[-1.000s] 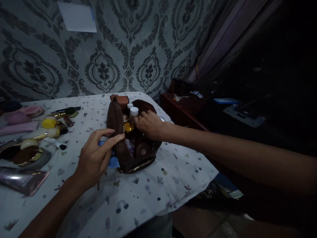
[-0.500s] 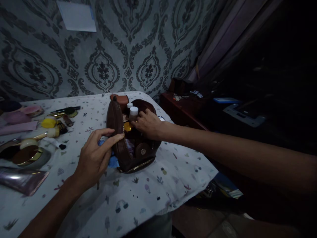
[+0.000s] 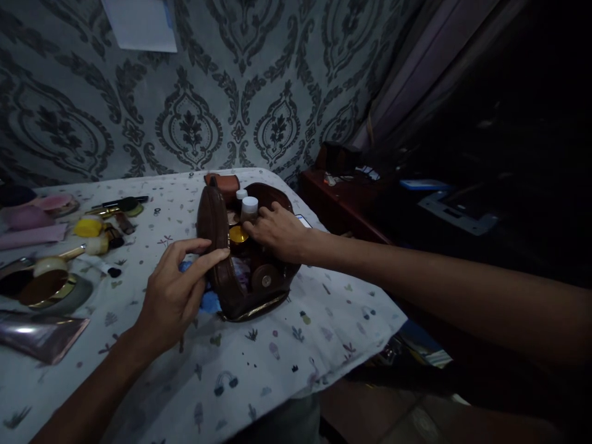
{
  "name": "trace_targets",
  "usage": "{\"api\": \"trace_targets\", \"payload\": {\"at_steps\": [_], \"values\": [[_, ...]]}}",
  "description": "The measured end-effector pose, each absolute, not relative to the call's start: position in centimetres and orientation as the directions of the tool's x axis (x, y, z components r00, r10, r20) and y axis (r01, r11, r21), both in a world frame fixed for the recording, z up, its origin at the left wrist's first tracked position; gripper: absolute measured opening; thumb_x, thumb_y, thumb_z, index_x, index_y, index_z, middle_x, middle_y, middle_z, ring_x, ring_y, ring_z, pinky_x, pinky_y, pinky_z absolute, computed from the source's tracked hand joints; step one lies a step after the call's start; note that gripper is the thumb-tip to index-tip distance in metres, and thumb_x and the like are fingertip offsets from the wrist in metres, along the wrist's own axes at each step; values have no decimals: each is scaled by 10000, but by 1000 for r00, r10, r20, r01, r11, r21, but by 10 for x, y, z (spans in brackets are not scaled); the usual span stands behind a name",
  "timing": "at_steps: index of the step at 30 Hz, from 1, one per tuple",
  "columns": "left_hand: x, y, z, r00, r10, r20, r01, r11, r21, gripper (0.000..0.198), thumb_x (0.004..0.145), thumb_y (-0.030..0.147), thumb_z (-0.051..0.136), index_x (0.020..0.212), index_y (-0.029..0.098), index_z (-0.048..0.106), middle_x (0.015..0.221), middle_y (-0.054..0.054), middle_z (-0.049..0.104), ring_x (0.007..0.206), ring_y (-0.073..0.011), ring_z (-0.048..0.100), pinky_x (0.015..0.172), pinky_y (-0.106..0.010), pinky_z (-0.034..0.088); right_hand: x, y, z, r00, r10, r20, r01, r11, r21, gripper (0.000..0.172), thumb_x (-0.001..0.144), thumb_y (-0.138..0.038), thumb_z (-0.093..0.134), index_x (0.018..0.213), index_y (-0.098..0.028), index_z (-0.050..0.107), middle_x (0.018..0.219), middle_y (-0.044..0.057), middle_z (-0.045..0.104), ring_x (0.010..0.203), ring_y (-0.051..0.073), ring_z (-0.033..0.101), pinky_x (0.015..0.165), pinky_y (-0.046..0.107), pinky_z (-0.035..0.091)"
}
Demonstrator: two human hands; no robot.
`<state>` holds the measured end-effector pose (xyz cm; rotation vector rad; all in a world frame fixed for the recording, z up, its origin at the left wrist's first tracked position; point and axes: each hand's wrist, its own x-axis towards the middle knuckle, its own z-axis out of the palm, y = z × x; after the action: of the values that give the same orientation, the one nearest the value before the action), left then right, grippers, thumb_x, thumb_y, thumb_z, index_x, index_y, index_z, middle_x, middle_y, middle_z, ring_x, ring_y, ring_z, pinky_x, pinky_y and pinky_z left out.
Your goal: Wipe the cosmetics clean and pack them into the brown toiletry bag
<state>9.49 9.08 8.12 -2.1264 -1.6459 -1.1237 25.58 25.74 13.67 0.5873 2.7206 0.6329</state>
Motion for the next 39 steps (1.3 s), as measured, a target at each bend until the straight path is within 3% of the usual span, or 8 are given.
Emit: {"api": "trace_targets", "payload": {"at_steps": [18, 23, 26, 29, 31, 34, 37, 39], "values": [[95, 91, 85, 96, 737, 669, 903, -347, 253, 499, 927, 42, 428, 1327, 297, 581, 1246, -106, 541, 1140, -247, 573, 862, -369, 512, 251, 250, 151, -839, 472, -270, 315, 827, 465, 236, 899, -146, 570, 1104, -141, 688, 1027, 135, 724, 1070, 298, 625, 858, 400, 388], [95, 90, 84, 83, 748, 659, 904, -334, 266, 520, 935, 43, 427, 1352, 323, 560, 1272, -97, 540, 1155, -246, 568, 839, -343, 506, 255, 252, 159, -848, 440, -296, 301, 858, 415, 240, 866, -251, 673, 1066, -118, 679, 1054, 157, 702, 1068, 300, 634, 881, 400, 426], [95, 90, 83, 77, 747, 660, 903, -333, 272, 529, 937, 40, 428, 1359, 332, 554, 1281, -92, 542, 1158, -242, 569, 866, -351, 505, 258, 253, 158, -916, 332, -225, 236, 899, 369, 219, 901, -199, 611, 1089, -105, 668, 1134, 170, 675, 1110, 303, 608, 900, 407, 431], [95, 90, 83, 82, 751, 655, 904, -333, 268, 525, 938, 46, 432, 1360, 334, 554, 1278, -92, 544, 1148, -239, 575, 850, -343, 511, 259, 252, 158, -972, 131, -194, 81, 966, 246, 233, 906, -78, 500, 1055, -107, 677, 1128, 158, 678, 1103, 277, 598, 859, 372, 439], [96, 91, 83, 83, 747, 659, 904, -334, 265, 519, 938, 51, 430, 1355, 335, 557, 1273, -93, 545, 1142, -239, 577, 841, -342, 516, 259, 252, 160, -971, 57, -231, 31, 993, 114, 243, 873, -38, 501, 1019, -104, 685, 1046, 145, 701, 993, 243, 630, 772, 331, 445], [96, 92, 85, 97, 738, 668, 905, -345, 250, 523, 933, 45, 424, 1349, 333, 559, 1256, -92, 549, 1130, -236, 580, 846, -350, 521, 257, 250, 166, -943, 13, -332, 51, 993, -105, 189, 855, -52, 549, 952, -108, 701, 915, 101, 717, 822, 191, 640, 677, 282, 437], [97, 93, 87, 112, 738, 666, 909, -347, 231, 536, 925, 28, 423, 1353, 323, 553, 1254, -94, 548, 1129, -233, 578, 843, -346, 521, 251, 247, 165, -863, -108, -494, 81, 935, -345, 189, 850, -61, 566, 951, -119, 715, 892, 52, 716, 791, 155, 640, 682, 241, 461], [97, 94, 87, 111, 736, 667, 910, -346, 230, 532, 924, 22, 417, 1345, 315, 559, 1249, -94, 546, 1126, -228, 578, 836, -338, 521, 245, 244, 160, -799, -154, -582, 110, 913, -392, 227, 841, -66, 568, 1005, -114, 718, 918, 47, 718, 805, 158, 646, 682, 236, 478]]}}
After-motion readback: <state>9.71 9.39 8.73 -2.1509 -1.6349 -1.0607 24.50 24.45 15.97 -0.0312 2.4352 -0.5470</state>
